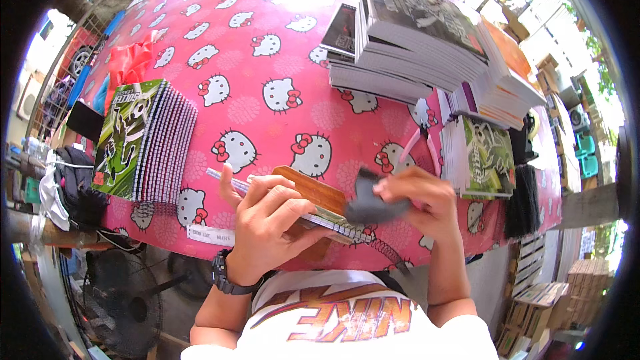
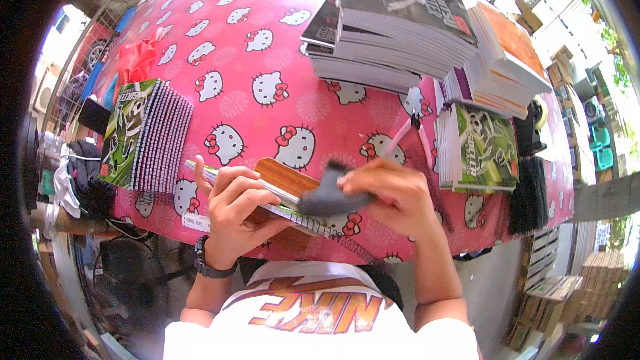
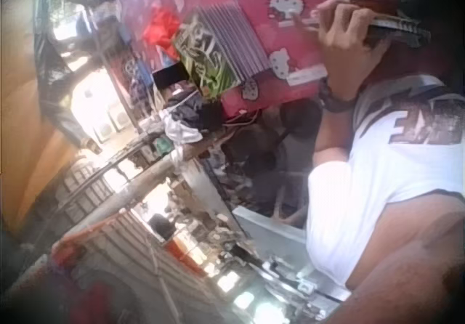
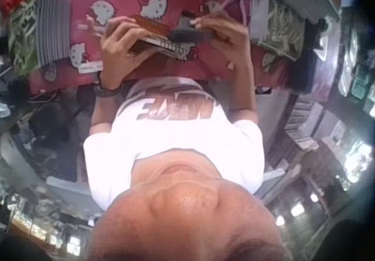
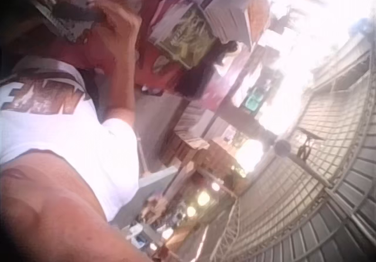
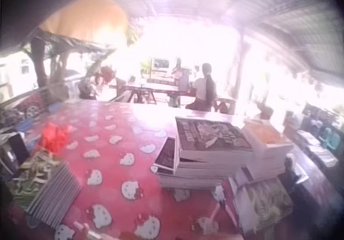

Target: The person aligns the pages and cover of a notebook, manually feeds a plastic spiral coil through the holes along the edge, and uses a pair of pliers to cut and crimp the ends of the coil.

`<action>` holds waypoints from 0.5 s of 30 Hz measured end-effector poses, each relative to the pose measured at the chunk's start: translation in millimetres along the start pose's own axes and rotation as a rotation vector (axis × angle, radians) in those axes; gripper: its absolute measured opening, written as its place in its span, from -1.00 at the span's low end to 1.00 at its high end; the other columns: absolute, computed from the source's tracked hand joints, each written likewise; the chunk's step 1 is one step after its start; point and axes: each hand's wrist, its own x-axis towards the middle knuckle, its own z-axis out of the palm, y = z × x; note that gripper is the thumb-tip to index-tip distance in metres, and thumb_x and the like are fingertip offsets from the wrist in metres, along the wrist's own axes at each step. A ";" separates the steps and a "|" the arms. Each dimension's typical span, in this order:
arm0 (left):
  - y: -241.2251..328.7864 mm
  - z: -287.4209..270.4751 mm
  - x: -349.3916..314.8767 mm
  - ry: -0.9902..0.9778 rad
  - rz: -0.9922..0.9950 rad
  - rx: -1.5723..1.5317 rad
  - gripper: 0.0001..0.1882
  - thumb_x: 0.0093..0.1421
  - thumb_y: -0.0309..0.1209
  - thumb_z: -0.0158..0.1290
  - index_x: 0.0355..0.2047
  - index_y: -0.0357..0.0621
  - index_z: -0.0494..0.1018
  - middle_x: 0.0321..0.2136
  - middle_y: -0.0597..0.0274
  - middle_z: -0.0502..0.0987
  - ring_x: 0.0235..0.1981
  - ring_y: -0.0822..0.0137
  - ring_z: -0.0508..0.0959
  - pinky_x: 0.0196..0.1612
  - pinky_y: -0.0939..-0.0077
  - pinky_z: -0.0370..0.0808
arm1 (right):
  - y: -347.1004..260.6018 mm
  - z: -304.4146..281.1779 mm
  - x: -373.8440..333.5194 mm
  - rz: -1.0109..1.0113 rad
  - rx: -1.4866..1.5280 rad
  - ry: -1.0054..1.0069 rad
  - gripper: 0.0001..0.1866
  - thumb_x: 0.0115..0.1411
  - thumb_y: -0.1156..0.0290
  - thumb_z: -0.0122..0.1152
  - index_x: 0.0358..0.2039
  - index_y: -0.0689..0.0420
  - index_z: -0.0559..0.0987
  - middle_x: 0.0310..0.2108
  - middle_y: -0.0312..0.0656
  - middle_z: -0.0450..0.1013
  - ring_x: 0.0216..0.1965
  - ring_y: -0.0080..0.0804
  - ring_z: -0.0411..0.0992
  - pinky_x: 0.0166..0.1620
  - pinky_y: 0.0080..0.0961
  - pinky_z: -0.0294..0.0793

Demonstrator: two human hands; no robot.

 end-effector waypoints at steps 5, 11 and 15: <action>1.0 -0.1 4.8 0.007 -0.010 0.033 -0.66 -0.28 -0.09 0.35 -0.53 0.11 0.49 -0.50 0.48 0.47 -0.20 0.37 0.47 0.27 -0.15 -0.36 | -0.5 -3.1 14.3 0.160 -0.367 -0.016 -0.63 -0.31 0.78 0.18 -0.38 0.23 0.61 -0.33 -0.14 0.56 -0.24 -0.26 0.52 -0.14 -0.47 0.52; -10.2 -7.2 5.4 0.027 0.001 0.037 -0.64 -0.29 -0.12 0.35 -0.50 0.09 0.49 -0.50 0.48 0.47 -0.20 0.40 0.47 0.25 -0.27 -0.36 | 1.8 0.6 21.6 0.120 -0.296 -0.154 -0.67 -0.23 0.71 0.25 -0.35 0.22 0.62 -0.31 -0.13 0.55 -0.23 -0.29 0.52 -0.14 -0.46 0.53; -11.2 -5.7 2.3 0.039 -0.027 0.015 -0.64 -0.28 -0.11 0.34 -0.49 0.09 0.50 -0.51 0.48 0.47 -0.21 0.41 0.47 0.25 -0.29 -0.38 | -13.0 3.9 28.0 -0.116 0.195 -0.118 -0.60 -0.23 0.70 0.23 -0.27 0.17 0.60 -0.33 -0.12 0.53 -0.26 -0.26 0.52 -0.18 -0.43 0.52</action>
